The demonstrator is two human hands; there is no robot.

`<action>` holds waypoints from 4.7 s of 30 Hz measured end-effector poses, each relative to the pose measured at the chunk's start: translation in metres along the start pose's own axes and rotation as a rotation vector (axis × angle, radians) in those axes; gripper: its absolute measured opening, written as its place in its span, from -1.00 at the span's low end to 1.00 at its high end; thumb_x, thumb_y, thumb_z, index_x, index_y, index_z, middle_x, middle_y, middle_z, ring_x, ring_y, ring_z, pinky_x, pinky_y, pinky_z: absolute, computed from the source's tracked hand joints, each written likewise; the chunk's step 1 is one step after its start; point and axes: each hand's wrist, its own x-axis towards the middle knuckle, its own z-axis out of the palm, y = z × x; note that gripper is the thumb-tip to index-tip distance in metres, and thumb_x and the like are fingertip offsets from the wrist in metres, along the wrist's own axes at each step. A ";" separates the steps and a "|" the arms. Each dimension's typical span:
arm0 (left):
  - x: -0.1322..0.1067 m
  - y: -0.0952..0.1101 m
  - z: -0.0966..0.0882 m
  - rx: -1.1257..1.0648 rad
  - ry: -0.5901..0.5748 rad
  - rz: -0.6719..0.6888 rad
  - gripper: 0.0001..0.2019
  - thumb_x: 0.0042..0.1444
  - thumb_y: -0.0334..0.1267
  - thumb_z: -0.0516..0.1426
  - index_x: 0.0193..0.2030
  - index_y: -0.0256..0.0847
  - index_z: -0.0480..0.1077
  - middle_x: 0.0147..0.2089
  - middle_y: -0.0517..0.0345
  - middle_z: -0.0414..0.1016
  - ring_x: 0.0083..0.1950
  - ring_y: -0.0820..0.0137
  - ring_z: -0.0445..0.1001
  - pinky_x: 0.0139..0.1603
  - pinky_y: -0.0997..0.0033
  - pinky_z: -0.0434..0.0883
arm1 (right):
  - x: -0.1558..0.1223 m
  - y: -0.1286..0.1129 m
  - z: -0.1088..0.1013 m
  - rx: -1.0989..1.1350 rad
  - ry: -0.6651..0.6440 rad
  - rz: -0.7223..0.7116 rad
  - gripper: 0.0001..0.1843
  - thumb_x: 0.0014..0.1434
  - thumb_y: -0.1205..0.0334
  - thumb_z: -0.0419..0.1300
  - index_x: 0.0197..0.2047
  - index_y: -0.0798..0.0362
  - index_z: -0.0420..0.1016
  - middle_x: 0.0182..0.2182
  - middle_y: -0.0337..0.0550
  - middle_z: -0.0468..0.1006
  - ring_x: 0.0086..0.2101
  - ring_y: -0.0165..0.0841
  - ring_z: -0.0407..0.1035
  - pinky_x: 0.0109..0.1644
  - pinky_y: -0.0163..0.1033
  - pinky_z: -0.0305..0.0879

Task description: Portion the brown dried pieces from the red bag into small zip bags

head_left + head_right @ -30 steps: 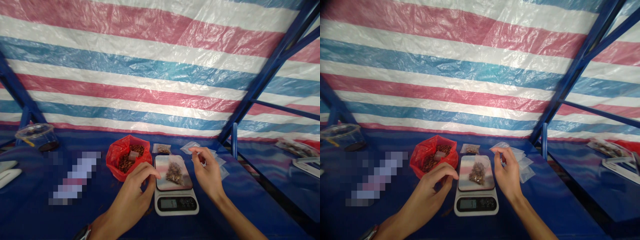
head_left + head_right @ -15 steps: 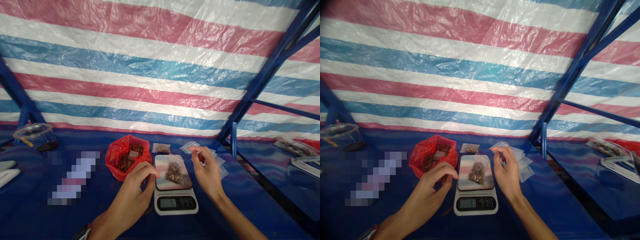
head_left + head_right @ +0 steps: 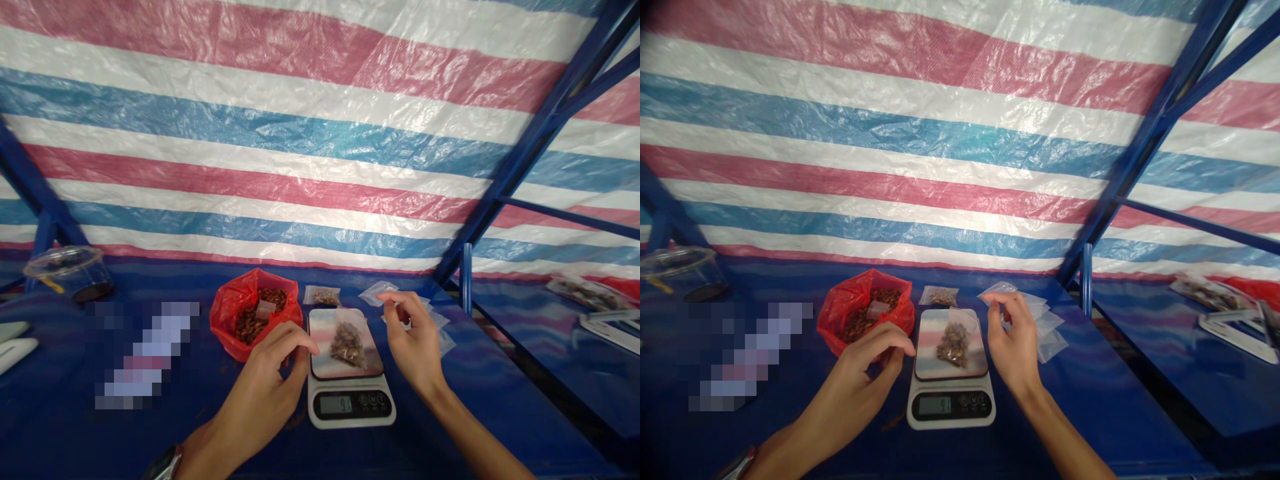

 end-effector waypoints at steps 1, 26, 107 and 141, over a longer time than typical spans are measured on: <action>0.000 0.000 0.000 -0.001 0.001 -0.001 -0.76 0.30 -0.41 -0.01 -0.27 -0.12 0.45 -0.25 0.19 0.52 -0.21 0.43 0.51 -0.19 0.46 0.39 | 0.000 0.000 0.000 0.000 -0.003 0.001 -0.77 0.39 0.15 0.10 -0.16 -0.04 0.59 -0.31 -0.19 0.49 -0.38 -0.33 0.26 -0.27 -0.19 0.21; 0.002 -0.002 0.002 -0.022 -0.002 0.014 -0.77 0.31 -0.42 -0.01 -0.26 -0.13 0.44 -0.25 0.21 0.50 -0.19 0.46 0.49 -0.15 0.49 0.37 | -0.002 0.011 0.010 -0.010 -0.149 0.036 -0.70 0.40 0.10 0.07 -0.04 -0.04 0.62 -0.16 -0.09 0.56 -0.20 -0.23 0.39 -0.05 -0.09 0.33; 0.004 -0.004 0.001 -0.222 0.011 -0.165 -0.63 0.44 -0.08 -0.07 0.13 -0.13 0.46 0.13 -0.03 0.57 0.09 0.26 0.54 0.19 0.24 0.43 | -0.012 -0.068 0.019 0.130 -0.509 -0.124 -0.83 0.38 0.12 0.12 -0.12 -0.11 0.55 -0.16 -0.11 0.48 -0.19 -0.27 0.43 -0.07 -0.17 0.40; -0.005 -0.011 -0.013 -0.736 0.385 -0.468 -0.63 0.28 -0.04 0.16 0.13 -0.16 0.33 0.03 0.00 0.57 -0.08 0.31 0.58 -0.10 0.38 0.48 | 0.018 -0.107 0.082 0.399 -0.691 -0.073 -0.82 0.31 0.10 0.21 -0.12 -0.03 0.57 -0.16 -0.15 0.67 -0.17 -0.29 0.56 -0.02 -0.22 0.46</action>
